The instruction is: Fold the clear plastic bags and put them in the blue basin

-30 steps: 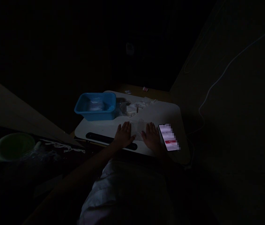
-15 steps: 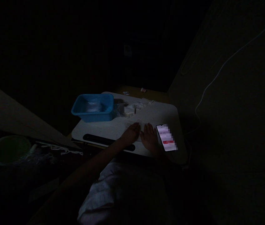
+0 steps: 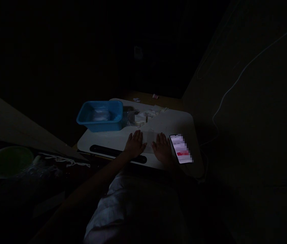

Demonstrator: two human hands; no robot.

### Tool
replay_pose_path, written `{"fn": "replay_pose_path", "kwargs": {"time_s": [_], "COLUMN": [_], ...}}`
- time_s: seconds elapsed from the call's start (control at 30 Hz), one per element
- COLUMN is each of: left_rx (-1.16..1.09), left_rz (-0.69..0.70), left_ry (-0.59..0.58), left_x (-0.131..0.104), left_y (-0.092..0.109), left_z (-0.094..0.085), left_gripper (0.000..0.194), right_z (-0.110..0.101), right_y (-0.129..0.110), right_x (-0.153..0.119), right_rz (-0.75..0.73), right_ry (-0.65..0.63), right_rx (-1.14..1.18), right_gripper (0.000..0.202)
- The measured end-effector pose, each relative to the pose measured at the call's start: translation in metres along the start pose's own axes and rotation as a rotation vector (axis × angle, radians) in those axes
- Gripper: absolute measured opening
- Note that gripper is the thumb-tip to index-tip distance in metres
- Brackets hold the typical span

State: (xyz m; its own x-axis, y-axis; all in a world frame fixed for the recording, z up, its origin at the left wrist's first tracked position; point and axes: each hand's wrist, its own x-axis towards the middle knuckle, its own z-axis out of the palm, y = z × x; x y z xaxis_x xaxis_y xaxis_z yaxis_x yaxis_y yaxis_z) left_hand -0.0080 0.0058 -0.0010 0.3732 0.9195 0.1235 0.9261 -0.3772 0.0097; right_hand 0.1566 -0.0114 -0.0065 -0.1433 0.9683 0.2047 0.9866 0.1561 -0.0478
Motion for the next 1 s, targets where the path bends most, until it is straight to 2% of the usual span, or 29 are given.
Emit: {"fn": "replay_pose_path", "kwargs": {"time_s": [0.3,0.5,0.7,0.83,1.0], "left_rx": [0.012,0.008,0.008,0.008,0.015], "left_rz": [0.0,0.006,0.006,0.017,0.012], "left_ry": [0.003,0.007,-0.038,-0.045,-0.005], "left_x": [-0.001,0.0,0.0,-0.001,-0.001], "left_y": [0.0,0.001,0.001,0.0,0.0], "left_z": [0.004,0.004,0.001,0.001,0.004], "left_gripper": [0.062,0.062,0.059,0.059,0.061], "right_z": [0.001,-0.008,-0.008,0.001,0.006], "right_y": [0.002,-0.003,-0.028,-0.031,-0.016], "right_x": [0.0,0.005,0.01,0.01,0.007], "right_rz": [0.031,0.047,-0.181,-0.198,-0.158], "right_ry": [-0.005,-0.036,0.0,-0.015,0.016], "right_rx": [0.016,0.036,0.076,0.079,0.034], "right_gripper": [0.058,0.055,0.055,0.056,0.056]}}
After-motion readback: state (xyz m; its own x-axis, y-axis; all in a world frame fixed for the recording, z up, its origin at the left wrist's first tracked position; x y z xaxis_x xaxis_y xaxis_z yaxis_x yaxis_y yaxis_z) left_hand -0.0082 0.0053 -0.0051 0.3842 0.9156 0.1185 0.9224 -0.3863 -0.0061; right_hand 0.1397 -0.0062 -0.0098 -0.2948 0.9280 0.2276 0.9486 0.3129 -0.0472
